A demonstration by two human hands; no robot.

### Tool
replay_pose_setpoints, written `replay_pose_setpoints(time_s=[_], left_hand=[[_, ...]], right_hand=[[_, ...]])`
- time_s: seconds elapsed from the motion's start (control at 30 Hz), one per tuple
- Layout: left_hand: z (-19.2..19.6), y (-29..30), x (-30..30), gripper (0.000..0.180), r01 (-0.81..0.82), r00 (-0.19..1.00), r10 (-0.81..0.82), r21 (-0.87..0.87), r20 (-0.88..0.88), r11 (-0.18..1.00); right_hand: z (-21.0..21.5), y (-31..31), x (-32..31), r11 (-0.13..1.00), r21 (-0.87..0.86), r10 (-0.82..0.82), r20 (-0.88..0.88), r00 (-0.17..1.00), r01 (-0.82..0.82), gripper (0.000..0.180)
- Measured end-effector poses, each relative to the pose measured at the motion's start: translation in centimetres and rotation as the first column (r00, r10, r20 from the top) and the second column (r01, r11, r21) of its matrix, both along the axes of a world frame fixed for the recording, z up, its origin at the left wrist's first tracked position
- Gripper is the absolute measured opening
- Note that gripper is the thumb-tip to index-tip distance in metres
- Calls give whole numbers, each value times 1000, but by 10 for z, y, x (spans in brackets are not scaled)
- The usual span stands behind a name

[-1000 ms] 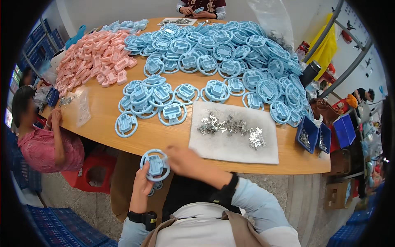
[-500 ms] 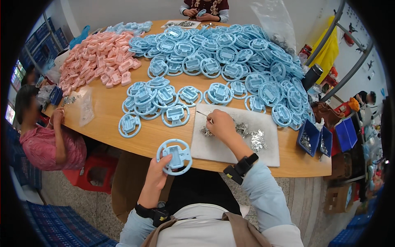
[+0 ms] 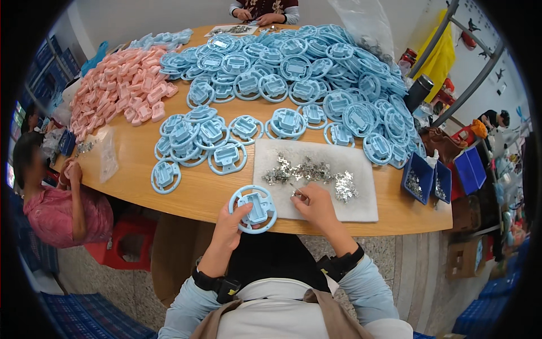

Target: Assembling small metal components onto blue plastic ring structures at a workbench.

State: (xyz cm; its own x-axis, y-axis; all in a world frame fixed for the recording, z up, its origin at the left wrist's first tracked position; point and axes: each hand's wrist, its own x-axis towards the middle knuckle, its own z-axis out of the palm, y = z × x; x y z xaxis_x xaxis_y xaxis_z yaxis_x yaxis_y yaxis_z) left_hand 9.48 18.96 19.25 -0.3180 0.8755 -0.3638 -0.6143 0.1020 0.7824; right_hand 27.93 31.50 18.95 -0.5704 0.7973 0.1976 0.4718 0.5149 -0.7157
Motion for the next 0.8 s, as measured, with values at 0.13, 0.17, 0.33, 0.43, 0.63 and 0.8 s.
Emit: replay_pose_setpoints(time_s=[0.13, 0.17, 0.33, 0.43, 0.63, 0.8], left_hand=[[1, 2, 4, 31, 28, 1000, -28, -7, -11, 1000], [1, 2, 5, 31, 29, 1000, -29, -11, -8, 1000], [-8, 6, 6, 27, 52, 999, -52, -63, 0, 997], [-7, 10, 9, 25, 88, 996, -87, -60, 19, 994], [-4, 15, 14, 24, 127, 990, -124, -40, 68, 991], [-9, 15, 13, 24, 161, 985, -159, -33, 64, 986]], right_hand=[[-3, -5, -5, 998, 38, -46, 6, 999, 46, 8], [-4, -5, -5, 998, 45, -41, -15, 999, 42, 8], [16, -4, -8, 994, -5, 109, -139, 984, -111, 11], [32, -5, -16, 965, -18, 250, -246, 936, -263, 13], [44, -3, -24, 929, -100, 333, -203, 921, -357, 20], [33, -2, -25, 890, 49, 456, -109, 883, -453, 21]])
